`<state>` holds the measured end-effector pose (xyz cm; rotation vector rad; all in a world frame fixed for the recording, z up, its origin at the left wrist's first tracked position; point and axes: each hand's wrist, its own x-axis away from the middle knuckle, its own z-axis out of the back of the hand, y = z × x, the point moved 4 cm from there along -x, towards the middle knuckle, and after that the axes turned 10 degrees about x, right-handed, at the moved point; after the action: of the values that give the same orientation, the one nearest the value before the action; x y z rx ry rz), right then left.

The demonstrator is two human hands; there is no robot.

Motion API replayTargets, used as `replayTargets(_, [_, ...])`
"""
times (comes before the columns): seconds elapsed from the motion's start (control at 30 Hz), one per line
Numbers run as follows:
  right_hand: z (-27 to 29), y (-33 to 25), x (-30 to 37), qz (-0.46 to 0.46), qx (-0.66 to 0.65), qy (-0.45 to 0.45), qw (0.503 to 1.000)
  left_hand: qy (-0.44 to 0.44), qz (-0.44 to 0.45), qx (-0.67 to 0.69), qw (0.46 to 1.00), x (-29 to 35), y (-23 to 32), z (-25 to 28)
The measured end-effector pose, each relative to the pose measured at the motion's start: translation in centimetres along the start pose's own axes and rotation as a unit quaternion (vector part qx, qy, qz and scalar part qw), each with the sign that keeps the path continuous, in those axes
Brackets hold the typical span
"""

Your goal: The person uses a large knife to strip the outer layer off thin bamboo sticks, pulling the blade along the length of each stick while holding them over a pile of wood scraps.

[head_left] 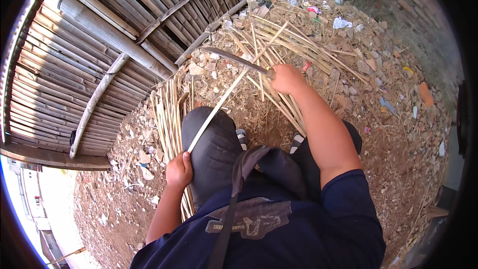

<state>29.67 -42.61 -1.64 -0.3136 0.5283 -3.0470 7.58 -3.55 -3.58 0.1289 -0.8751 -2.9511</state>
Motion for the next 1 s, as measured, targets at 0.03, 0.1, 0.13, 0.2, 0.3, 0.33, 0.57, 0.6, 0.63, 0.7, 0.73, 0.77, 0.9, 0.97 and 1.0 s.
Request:
replayTargets(0.03, [-1.0,1.9,-0.4,0.008,0.042,0.011,0.999,-0.018,-0.009,-0.007,1.0,-0.5,0.7,0.1])
replayTargets(0.1, [-1.3,2.1,-0.5,0.022,0.08,0.024,0.996,-0.029,-0.016,-0.015,0.999,-0.7,1.4,0.5])
replayTargets(0.13, [-1.0,1.4,0.0,0.016,0.051,0.038,0.998,-0.026,-0.019,-0.016,0.999,-0.7,1.6,0.8])
replayTargets(0.2, [0.0,0.2,0.6,0.008,0.023,0.048,0.999,-0.028,-0.028,-0.016,0.999,-0.3,1.6,1.1])
replayTargets(0.3, [1.0,-1.2,1.2,0.067,0.043,0.052,0.995,-0.054,-0.006,-0.023,0.998,0.8,1.4,1.3])
replayTargets(0.33, [1.4,-1.5,1.6,0.067,0.043,0.055,0.995,-0.065,-0.005,-0.023,0.998,1.3,1.3,1.4])
replayTargets(0.57, [0.1,-6.5,5.2,0.279,0.132,-0.036,0.95,-0.08,0.052,-0.1,0.99,3.9,0.9,1.7])
replayTargets(0.6, [0.2,-6.6,5.3,0.279,0.134,-0.037,0.95,-0.082,0.083,-0.132,0.984,3.8,1.0,1.6])
replayTargets(0.63, [0.7,-6.5,5.1,0.26,0.124,-0.026,0.957,-0.065,0.045,-0.139,0.987,4.0,0.4,1.4])
replayTargets(0.7, [1.1,-5.8,4.2,0.242,0.117,-0.015,0.963,-0.049,0.042,-0.131,0.989,4.3,-1.7,0.9])
replayTargets(0.73, [1.0,-3.9,2.6,0.151,0.083,-0.006,0.985,-0.039,0.036,-0.122,0.991,4.4,-2.6,0.5])
replayTargets(0.77, [0.9,-2.2,1.6,0.06,0.048,0.004,0.997,-0.03,0.037,-0.112,0.993,4.3,-3.0,0.4])
replayTargets(0.9, [0.5,-0.5,1.4,0.063,0.038,0.005,0.997,-0.049,0.034,-0.122,0.991,2.9,-2.8,1.2])
replayTargets(0.97, [1.2,-1.7,2.3,0.076,0.035,0.021,0.996,-0.05,0.02,-0.11,0.993,3.2,-2.6,1.6])
replayTargets(1.0, [1.8,-2.5,2.8,0.087,0.031,0.036,0.995,-0.052,0.006,-0.098,0.994,3.3,-2.4,1.7])
